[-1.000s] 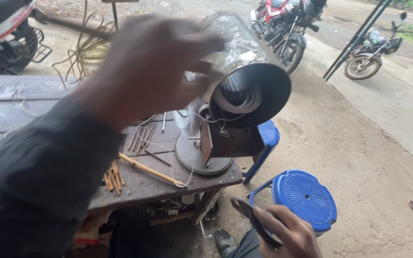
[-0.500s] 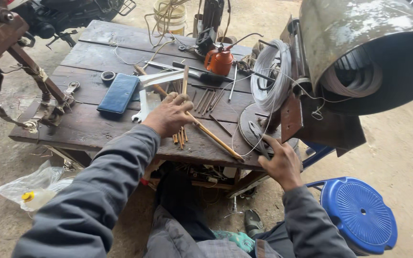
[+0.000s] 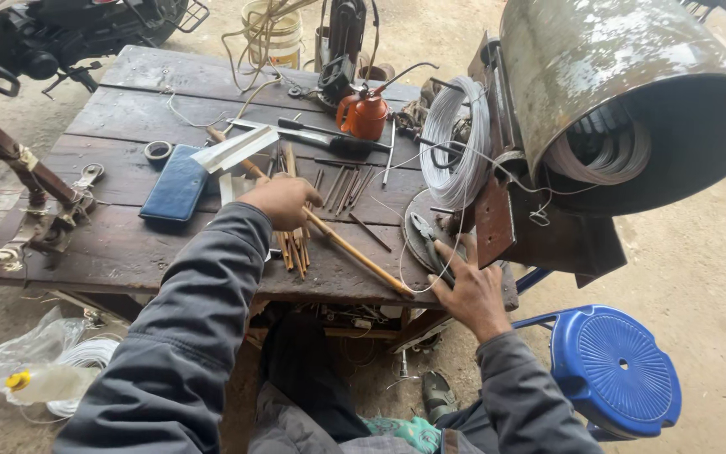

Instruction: The person winds a length of thin white wire by hand into a coil and inserts it into a cylindrical metal housing. They repeat this process with several coils, using a small metal rod to push and arrange the wire inside the housing.

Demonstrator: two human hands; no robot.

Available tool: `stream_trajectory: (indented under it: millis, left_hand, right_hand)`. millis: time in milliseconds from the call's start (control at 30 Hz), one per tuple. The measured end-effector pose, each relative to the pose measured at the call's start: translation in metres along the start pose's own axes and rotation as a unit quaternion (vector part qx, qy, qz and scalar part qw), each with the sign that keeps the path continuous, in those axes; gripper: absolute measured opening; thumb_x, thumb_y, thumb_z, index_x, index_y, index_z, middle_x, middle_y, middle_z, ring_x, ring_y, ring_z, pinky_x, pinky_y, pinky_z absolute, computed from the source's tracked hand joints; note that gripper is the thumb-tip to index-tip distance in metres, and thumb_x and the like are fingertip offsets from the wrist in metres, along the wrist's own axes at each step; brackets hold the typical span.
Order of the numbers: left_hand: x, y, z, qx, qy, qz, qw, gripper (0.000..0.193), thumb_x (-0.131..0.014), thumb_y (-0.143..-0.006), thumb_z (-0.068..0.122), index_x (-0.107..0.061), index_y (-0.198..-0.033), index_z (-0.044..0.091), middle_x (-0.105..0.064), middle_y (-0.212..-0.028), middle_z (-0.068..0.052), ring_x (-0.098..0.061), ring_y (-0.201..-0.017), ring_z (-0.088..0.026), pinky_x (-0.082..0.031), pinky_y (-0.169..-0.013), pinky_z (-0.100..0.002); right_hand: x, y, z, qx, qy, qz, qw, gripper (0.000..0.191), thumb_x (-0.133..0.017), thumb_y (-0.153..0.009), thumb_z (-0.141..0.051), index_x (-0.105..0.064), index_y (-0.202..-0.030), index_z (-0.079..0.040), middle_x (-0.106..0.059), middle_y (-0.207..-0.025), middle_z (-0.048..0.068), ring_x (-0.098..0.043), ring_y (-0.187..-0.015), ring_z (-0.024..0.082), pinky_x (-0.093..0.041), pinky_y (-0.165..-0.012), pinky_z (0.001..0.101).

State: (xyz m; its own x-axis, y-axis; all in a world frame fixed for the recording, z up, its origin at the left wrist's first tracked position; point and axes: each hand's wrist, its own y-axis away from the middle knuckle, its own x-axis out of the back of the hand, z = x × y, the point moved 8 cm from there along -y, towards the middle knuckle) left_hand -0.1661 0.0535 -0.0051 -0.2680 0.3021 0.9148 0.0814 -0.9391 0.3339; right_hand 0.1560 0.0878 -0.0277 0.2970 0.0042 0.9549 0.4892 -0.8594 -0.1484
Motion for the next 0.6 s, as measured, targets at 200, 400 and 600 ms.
stream_trajectory:
  millis: [200, 400, 600]
  left_hand:
    - [0.004, -0.039, 0.021, 0.082, -0.058, 0.140, 0.985, 0.023, -0.064, -0.094, 0.024, -0.081, -0.104, 0.013, -0.078, -0.107, -0.013, -0.068, -0.108, -0.031, -0.047, -0.095, -0.047]
    - [-0.020, -0.047, 0.036, 0.088, -0.044, 0.274, 0.957, 0.025, -0.066, -0.090, 0.033, -0.080, -0.091, 0.012, -0.076, -0.097, -0.010, -0.064, -0.107, -0.032, -0.042, -0.093, -0.048]
    - [-0.032, -0.051, 0.057, 0.074, -0.087, 0.258, 0.959, 0.019, -0.062, -0.093, 0.017, -0.081, -0.095, 0.014, -0.075, -0.102, -0.010, -0.066, -0.106, -0.030, -0.051, -0.088, -0.044]
  right_hand:
    - [0.042, 0.035, -0.034, 0.072, -0.054, 0.147, 0.985, 0.051, -0.080, -0.078, -0.029, -0.072, -0.126, -0.013, -0.060, -0.132, 0.020, -0.055, -0.122, 0.037, -0.040, -0.104, 0.0498]
    - [0.070, 0.065, -0.019, 0.047, -0.077, 0.146, 0.985, 0.044, -0.079, -0.078, -0.025, -0.074, -0.119, -0.010, -0.063, -0.125, 0.017, -0.056, -0.121, 0.036, -0.043, -0.104, 0.0475]
    - [0.084, 0.078, -0.024, 0.091, -0.132, 0.117, 0.980, 0.039, -0.079, -0.080, -0.022, -0.074, -0.116, -0.008, -0.068, -0.121, 0.014, -0.064, -0.115, 0.032, -0.047, -0.099, 0.0439]
